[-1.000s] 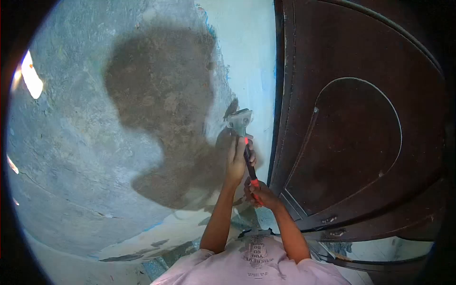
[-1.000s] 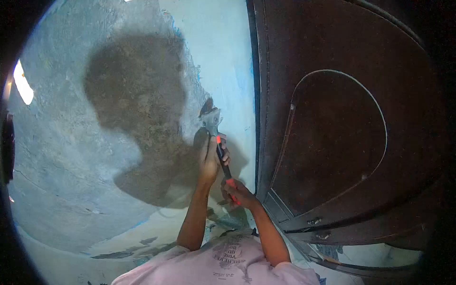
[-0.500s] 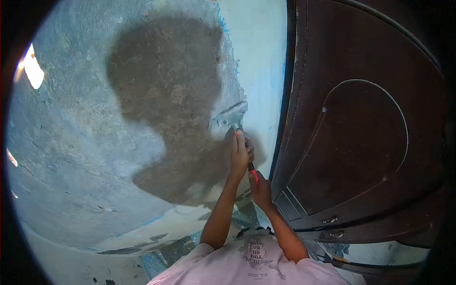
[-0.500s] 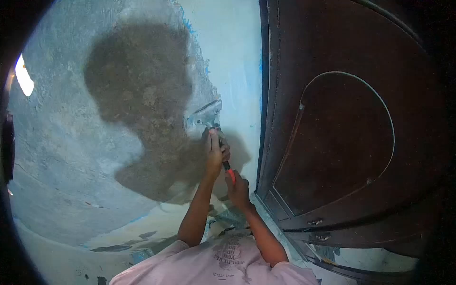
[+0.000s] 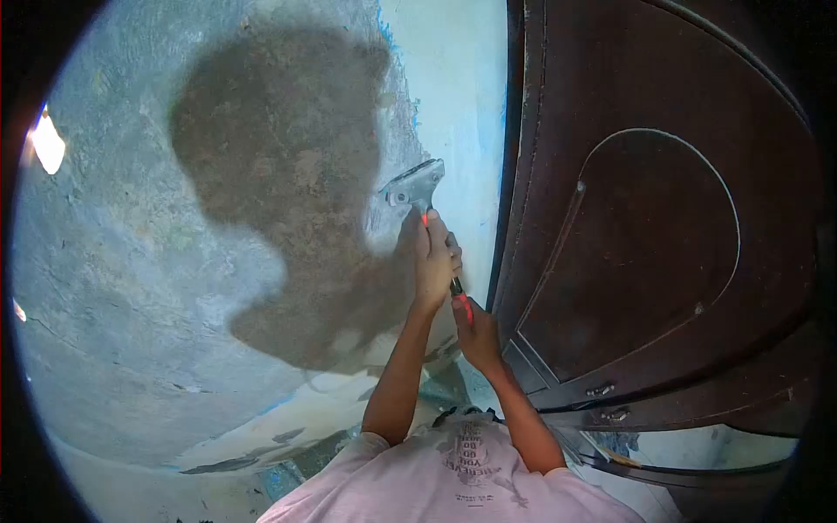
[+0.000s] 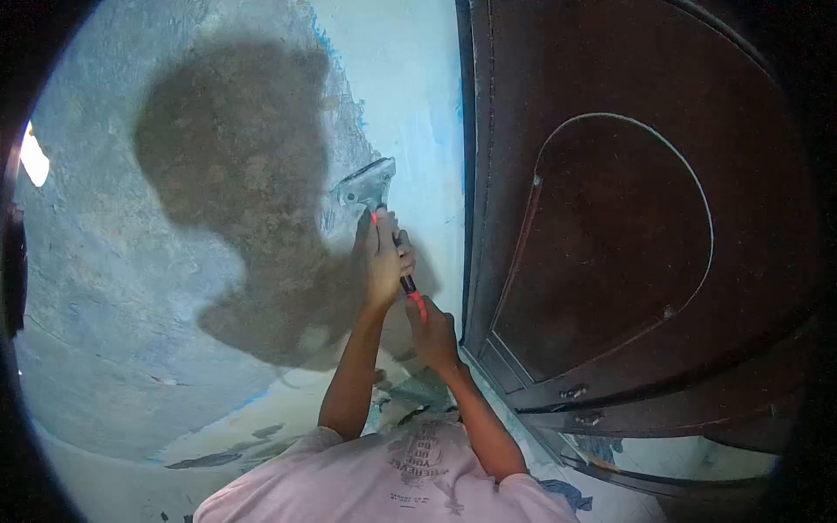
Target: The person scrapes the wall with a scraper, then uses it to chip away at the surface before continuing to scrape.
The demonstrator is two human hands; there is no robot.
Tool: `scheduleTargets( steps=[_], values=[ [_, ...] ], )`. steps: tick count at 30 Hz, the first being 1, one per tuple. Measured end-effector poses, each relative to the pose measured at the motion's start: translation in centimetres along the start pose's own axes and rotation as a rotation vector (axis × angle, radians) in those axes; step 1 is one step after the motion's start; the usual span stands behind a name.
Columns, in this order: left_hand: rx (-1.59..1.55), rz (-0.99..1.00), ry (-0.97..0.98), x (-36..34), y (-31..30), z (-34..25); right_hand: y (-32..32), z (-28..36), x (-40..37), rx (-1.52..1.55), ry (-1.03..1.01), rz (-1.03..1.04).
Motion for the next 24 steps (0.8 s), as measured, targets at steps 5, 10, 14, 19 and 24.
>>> scheduleTargets(
  steps=[5, 10, 14, 19, 24],
  values=[
    [-0.009, -0.053, -0.098, -1.6, -2.1, 4.4, 0.8, -3.2, -1.8, -0.028, 0.022, 0.028],
    [-0.047, -0.029, -0.114, -0.6, -0.4, 0.4, -0.1, 0.1, -1.5, 0.013, -0.136, -0.082],
    [-0.024, -0.072, -0.181, -1.8, -1.5, 2.5, 0.2, -1.4, -2.2, -0.001, -0.112, -0.060],
    [-0.055, -0.028, -0.106, -0.8, -0.5, 1.3, -0.9, 0.4, -1.6, -0.067, -0.061, -0.058],
    [-0.082, 0.010, -0.087, -1.6, -0.8, 1.5, -1.0, 0.0, -2.5, -0.022, -0.104, -0.065]
  ],
)
Point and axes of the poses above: each hand's wrist, its own x-axis towards the middle knuckle, its own y-axis out of the palm, z = x × y, the point moved 3 cm from there along x, towards the middle knuckle, and after that the axes turned 10 degrees about y, right-handed, at the moved point
